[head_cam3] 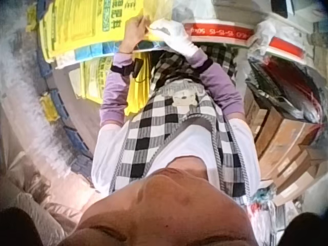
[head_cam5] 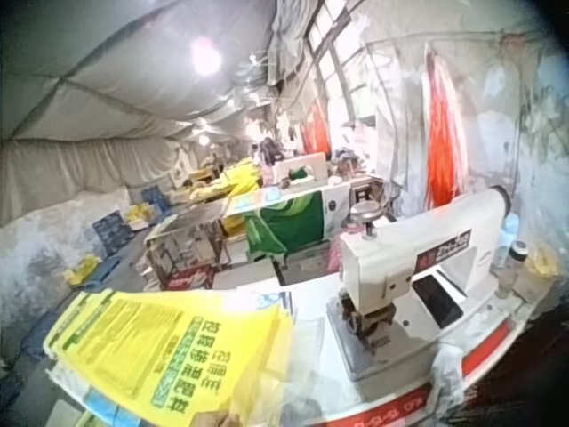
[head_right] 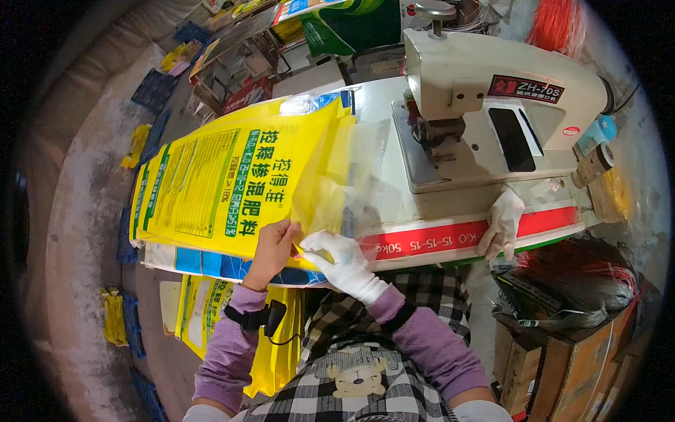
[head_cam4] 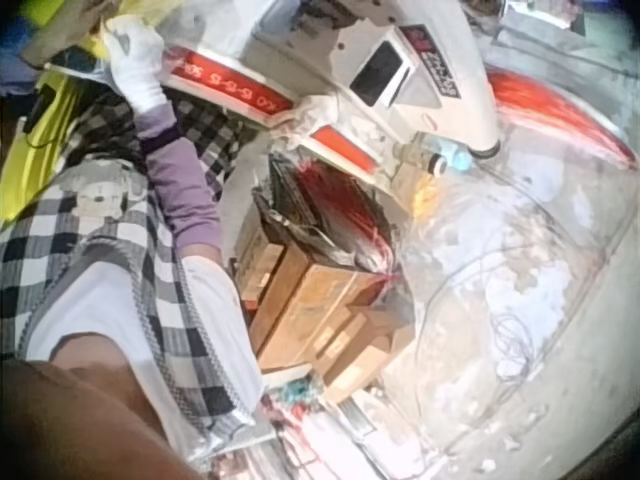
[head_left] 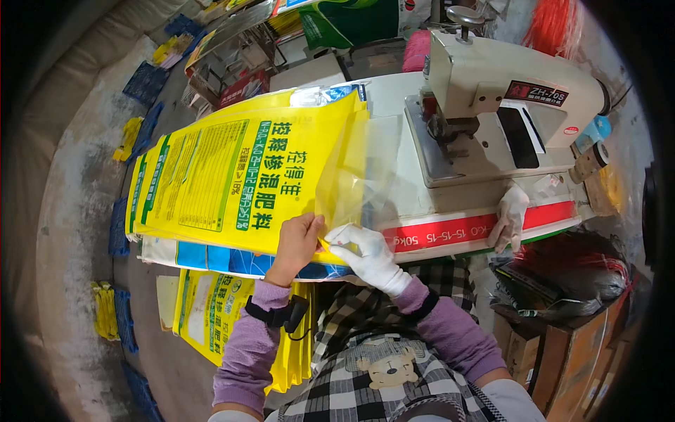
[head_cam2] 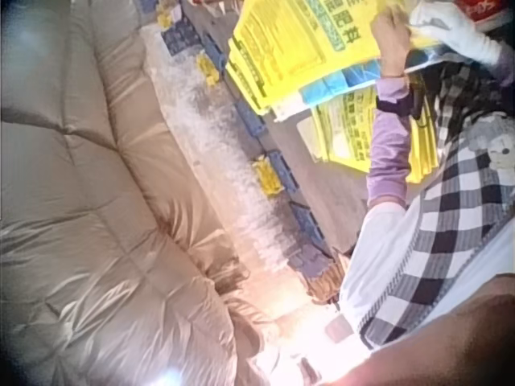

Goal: Sewing the edges of large yellow fertilizer bags using an industrial sewing machine and stacking them.

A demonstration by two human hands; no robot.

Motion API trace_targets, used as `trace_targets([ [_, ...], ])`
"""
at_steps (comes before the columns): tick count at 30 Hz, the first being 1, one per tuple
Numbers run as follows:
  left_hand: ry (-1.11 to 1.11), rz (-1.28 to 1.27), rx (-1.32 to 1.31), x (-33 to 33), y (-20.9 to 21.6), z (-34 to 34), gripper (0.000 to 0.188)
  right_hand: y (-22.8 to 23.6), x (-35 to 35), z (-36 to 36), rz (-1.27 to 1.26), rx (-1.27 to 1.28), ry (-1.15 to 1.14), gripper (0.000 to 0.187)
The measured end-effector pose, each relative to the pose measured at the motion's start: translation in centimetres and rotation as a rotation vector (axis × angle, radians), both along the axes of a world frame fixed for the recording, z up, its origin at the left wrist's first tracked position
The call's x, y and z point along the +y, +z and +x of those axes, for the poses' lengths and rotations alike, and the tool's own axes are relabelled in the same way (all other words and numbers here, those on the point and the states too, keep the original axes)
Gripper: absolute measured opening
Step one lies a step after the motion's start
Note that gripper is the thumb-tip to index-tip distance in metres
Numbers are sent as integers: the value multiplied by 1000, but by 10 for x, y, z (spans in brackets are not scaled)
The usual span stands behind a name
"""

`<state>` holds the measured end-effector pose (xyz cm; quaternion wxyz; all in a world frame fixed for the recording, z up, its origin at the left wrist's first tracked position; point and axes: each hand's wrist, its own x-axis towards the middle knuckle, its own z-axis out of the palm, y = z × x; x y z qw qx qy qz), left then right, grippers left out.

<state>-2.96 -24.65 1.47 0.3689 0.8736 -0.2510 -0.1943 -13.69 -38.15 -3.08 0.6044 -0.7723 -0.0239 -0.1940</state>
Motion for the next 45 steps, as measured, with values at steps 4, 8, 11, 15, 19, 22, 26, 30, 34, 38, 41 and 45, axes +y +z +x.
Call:
trace_targets([
  [4,41,-178,168,2,-9,12,33,4,-1,-7,-191,-185,44,31],
  [8,-75,-55,190,3,-10,21,33,0,-1,-11,-413,-300,74,44],
  [11,-106,-49,228,0,-7,21,35,-8,5,-8,-455,-337,52,46],
  [15,-75,43,300,-3,-5,17,37,-18,14,-2,-455,-364,98,44],
  [19,-200,40,240,1,-2,14,23,-17,9,-5,-486,-311,201,31],
  [22,-194,-85,375,8,8,7,16,-7,-3,-7,-258,-375,388,22],
  [26,-146,93,-286,25,36,-25,11,10,-4,7,-15,-40,-205,22],
  [30,-79,171,-644,47,65,-73,6,13,19,28,-602,-260,-1,25],
  [34,43,181,-729,83,80,-101,20,-4,19,51,-1214,293,-87,25],
  [38,-17,285,-520,114,76,-114,34,-8,-6,62,-1059,-258,11,28],
  [41,-51,342,-528,124,73,-120,35,14,-45,56,-710,334,29,22],
  [45,31,341,-540,123,75,-124,34,26,-83,40,73,185,-432,42],
])
